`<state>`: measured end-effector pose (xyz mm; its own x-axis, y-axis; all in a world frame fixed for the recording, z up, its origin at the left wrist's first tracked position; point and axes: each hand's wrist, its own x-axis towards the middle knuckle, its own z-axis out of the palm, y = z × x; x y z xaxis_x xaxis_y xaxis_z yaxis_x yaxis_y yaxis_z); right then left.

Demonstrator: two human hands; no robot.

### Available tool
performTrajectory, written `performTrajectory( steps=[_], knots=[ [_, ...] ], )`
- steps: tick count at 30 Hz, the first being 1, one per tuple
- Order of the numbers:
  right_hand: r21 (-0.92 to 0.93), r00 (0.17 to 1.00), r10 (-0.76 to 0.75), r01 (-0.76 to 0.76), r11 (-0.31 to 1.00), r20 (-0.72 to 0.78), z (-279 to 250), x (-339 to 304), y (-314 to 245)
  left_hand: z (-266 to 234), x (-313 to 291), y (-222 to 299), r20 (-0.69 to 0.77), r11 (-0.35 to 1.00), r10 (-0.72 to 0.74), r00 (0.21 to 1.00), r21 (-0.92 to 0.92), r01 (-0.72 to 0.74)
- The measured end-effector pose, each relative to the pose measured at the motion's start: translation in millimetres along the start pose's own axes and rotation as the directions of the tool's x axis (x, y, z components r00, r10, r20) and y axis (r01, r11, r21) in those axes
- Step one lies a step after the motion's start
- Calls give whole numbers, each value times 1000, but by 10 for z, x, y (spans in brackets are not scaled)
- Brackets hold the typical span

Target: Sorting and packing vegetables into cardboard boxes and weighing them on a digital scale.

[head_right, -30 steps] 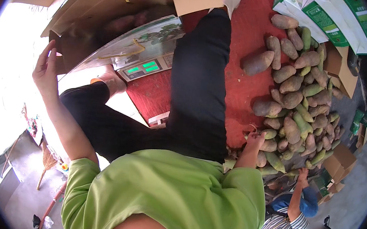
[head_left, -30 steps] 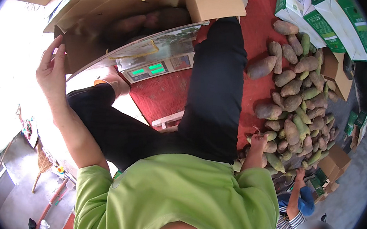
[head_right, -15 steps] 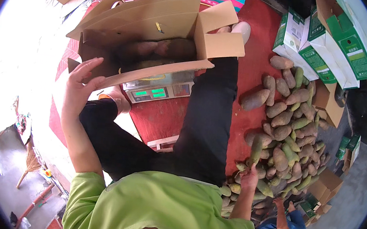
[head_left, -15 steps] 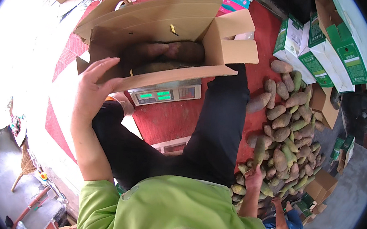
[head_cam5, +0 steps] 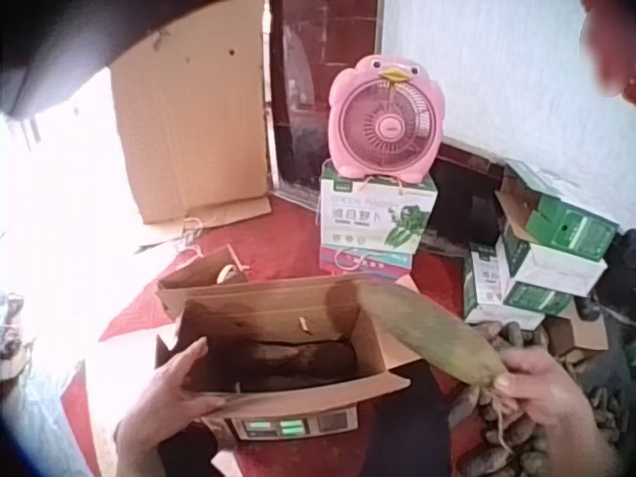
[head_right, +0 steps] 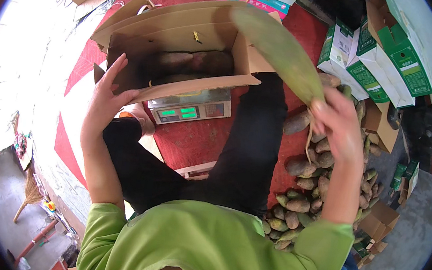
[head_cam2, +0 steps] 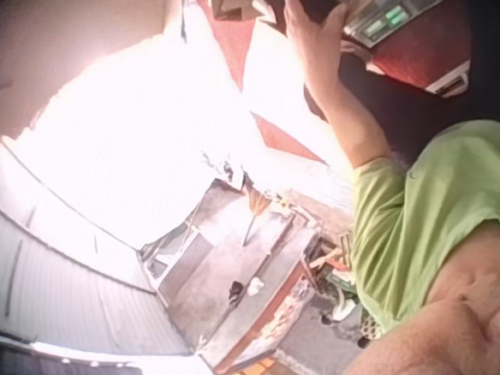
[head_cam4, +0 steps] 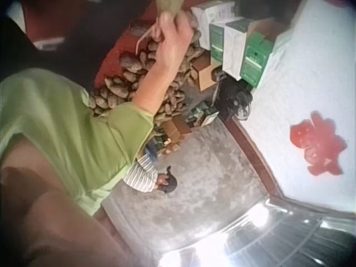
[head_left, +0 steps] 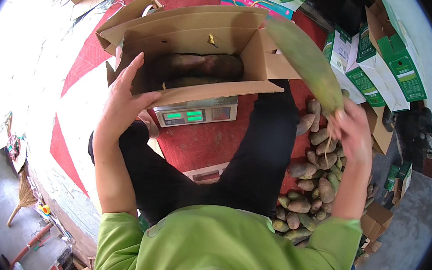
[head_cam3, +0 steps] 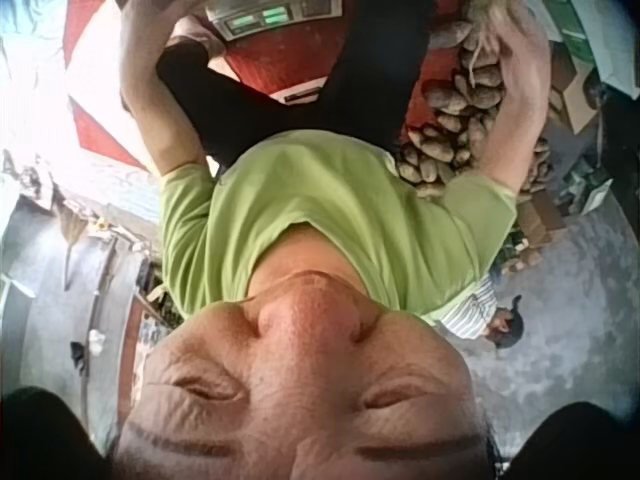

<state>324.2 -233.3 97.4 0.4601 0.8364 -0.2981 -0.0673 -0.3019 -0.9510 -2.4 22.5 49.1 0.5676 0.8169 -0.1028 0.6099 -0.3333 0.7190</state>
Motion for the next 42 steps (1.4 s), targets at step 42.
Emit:
performTrajectory(
  steps=[42],
  knots=[
    [-886,975,213,-156,436,-67,146,-2516,5978,179,167,-107,-427,912,394,814,73,-403]
  ],
)
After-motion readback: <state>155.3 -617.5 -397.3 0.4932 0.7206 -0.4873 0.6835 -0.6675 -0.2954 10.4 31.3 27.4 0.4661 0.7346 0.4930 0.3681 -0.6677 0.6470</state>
